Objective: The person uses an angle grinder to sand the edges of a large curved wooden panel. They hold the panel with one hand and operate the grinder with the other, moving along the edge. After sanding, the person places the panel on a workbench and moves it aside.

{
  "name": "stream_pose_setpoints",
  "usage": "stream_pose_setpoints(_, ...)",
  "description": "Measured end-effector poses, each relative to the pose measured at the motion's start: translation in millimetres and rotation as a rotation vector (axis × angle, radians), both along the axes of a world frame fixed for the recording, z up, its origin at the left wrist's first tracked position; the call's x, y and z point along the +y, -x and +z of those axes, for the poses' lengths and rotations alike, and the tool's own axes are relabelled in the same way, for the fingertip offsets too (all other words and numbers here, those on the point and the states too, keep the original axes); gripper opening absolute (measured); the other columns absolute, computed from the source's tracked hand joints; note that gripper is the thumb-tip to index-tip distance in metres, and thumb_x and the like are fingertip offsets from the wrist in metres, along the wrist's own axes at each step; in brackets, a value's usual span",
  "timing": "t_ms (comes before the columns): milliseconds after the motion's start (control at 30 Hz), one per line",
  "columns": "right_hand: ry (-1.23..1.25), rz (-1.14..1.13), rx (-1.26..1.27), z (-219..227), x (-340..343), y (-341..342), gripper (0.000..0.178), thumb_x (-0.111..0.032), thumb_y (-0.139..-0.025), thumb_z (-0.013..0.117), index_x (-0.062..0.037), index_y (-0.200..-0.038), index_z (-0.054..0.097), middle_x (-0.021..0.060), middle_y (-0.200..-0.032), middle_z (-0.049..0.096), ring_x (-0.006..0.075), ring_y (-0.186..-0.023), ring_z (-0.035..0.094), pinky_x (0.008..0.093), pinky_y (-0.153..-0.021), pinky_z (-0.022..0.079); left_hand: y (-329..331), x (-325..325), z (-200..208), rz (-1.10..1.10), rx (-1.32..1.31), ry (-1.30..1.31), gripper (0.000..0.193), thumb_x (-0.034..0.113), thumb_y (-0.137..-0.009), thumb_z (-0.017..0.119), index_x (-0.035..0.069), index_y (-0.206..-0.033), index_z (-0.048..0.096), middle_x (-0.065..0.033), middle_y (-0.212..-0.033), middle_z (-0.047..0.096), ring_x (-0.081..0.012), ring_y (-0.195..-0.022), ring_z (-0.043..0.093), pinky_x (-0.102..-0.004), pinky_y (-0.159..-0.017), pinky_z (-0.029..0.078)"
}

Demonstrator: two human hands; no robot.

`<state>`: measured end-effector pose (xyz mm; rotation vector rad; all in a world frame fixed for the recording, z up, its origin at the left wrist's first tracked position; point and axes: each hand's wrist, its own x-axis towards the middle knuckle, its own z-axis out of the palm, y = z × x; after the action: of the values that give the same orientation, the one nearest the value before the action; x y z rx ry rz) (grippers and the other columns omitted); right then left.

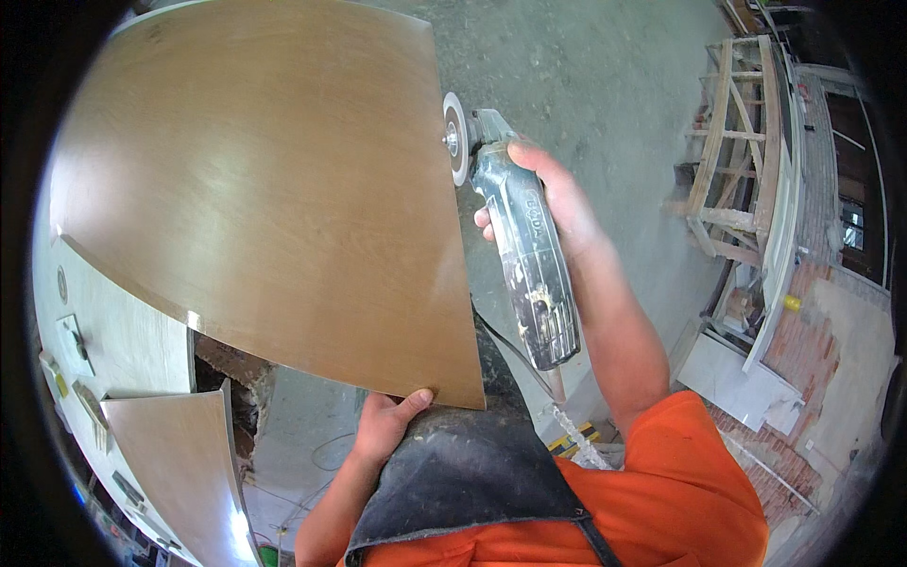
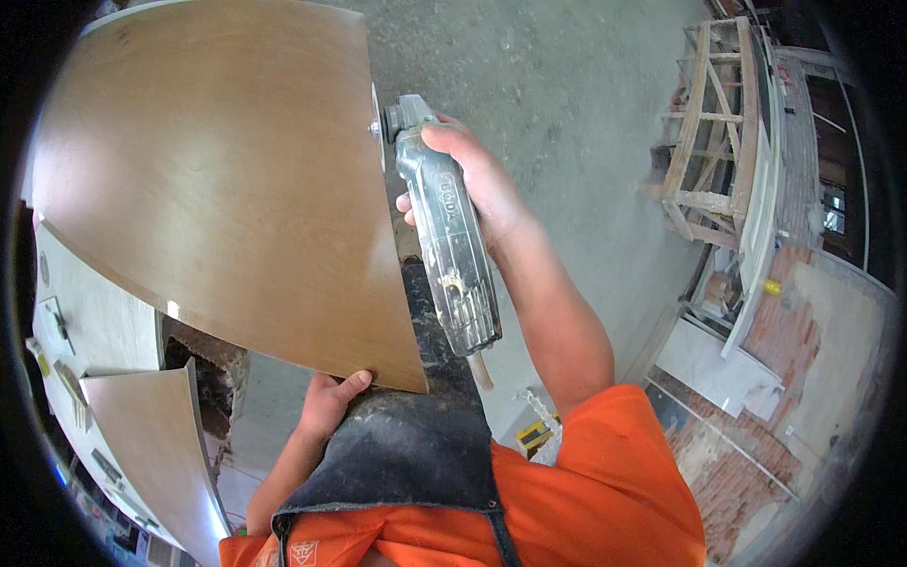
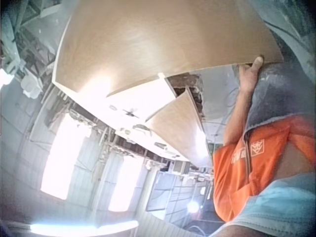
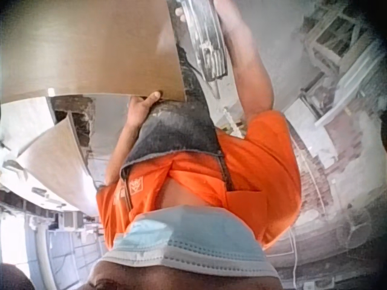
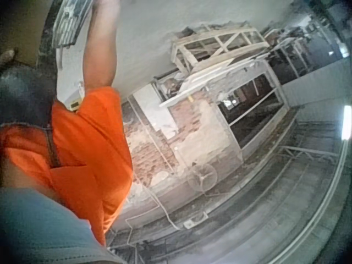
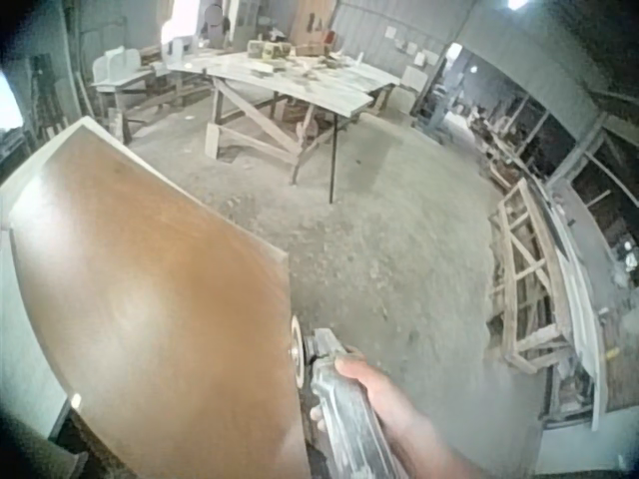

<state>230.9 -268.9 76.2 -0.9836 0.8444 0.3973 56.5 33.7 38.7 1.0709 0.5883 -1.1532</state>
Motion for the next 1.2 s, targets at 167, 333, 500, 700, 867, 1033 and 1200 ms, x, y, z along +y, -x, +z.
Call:
stream_pose_setpoints(167, 0.016, 0.001, -0.013, -6.4, -4.3, -18.3, 0.06, -0.047, -0.091, 0.069, -0.0074, -0.133, 0.052, 0.0153, -0.096, 0.065, 0.0271, -0.066, 0.07, 0.0379, -0.052, 0.059, 0.1, 0.4, -1.2, 0.006, -0.006, 0.014, 0.052, 0.017, -0.093, 0.078, -0.007, -0.134, 0.056, -0.0132, -0.131, 0.066, -0.0236, -0.121, 0.06, -0.0372, -0.108, 0.044)
stream_pose_setpoints(333, 0.02, 0.004, 0.034, -7.0, -6.4, -36.7, 0.056, -0.05, -0.091, 0.068, -0.0058, -0.124, 0.06, 0.0165, -0.088, 0.069, 0.0255, -0.063, 0.069, 0.0362, -0.054, 0.059, -3.0, -1.3, 2.9, 0.002, -0.014, 0.007, 0.051, 0.016, -0.093, 0.078, -0.006, -0.133, 0.057, -0.0128, -0.129, 0.067, -0.0233, -0.121, 0.06, -0.0369, -0.107, 0.044)
stream_pose_setpoints(500, 0.031, 0.045, 0.03, -6.4, -10.6, -55.9, 0.055, -0.051, -0.091, 0.067, -0.0059, -0.121, 0.062, 0.0171, -0.083, 0.069, 0.0246, -0.061, 0.068, 0.0354, -0.054, 0.059, -2.0, -2.8, 2.8, 0.006, -0.039, -0.014, 0.053, 0.025, -0.091, 0.081, -0.006, -0.129, 0.061, -0.0116, -0.126, 0.068, -0.0229, -0.118, 0.061, -0.0369, -0.105, 0.045)
stream_pose_setpoints(700, 0.004, 0.056, 0.002, -20.4, -20.8, -77.5, 0.055, -0.052, -0.092, 0.066, -0.0051, -0.12, 0.061, 0.0201, -0.082, 0.069, 0.0258, -0.059, 0.068, 0.0357, -0.053, 0.058, 0.6, -0.4, 2.6, -0.005, -0.023, -0.023, 0.053, 0.023, -0.091, 0.08, -0.007, -0.131, 0.061, -0.0127, -0.127, 0.068, -0.0236, -0.118, 0.062, -0.0371, -0.106, 0.045)
stream_pose_setpoints(867, -0.026, 0.113, -0.079, -18.9, -24.9, -95.8, 0.056, -0.053, -0.092, 0.065, -0.0044, -0.12, 0.06, 0.0223, -0.082, 0.068, 0.0263, -0.06, 0.068, 0.0349, -0.052, 0.059, -2.4, -1.7, 6.1, 0.005, -0.025, -0.012, 0.053, 0.021, -0.091, 0.08, -0.007, -0.131, 0.06, -0.0128, -0.128, 0.068, -0.0237, -0.119, 0.062, -0.0372, -0.106, 0.045)
stream_pose_setpoints(1033, 0.062, 0.114, -0.084, -16.8, -22.6, -104.8, 0.057, -0.054, -0.093, 0.062, -0.0043, -0.121, 0.061, 0.0233, -0.082, 0.069, 0.0259, -0.059, 0.069, 0.0337, -0.05, 0.058, 1.2, -1.4, 5.4, 0.018, -0.03, -0.021, 0.05, 0.021, -0.092, 0.079, -0.007, -0.13, 0.061, -0.012, -0.127, 0.069, -0.0232, -0.118, 0.062, -0.0362, -0.105, 0.045)
stream_pose_setpoints(1200, 0.024, 0.113, -0.052, -20.2, -26.2, -104.3, 0.056, -0.053, -0.094, 0.061, -0.0036, -0.121, 0.061, 0.0229, -0.083, 0.069, 0.026, -0.058, 0.069, 0.0341, -0.05, 0.058, 1.6, -1.1, 5.7, 0.022, -0.032, -0.014, 0.051, 0.021, -0.092, 0.08, -0.007, -0.13, 0.061, -0.0116, -0.127, 0.068, -0.0226, -0.118, 0.061, -0.0359, -0.106, 0.045)
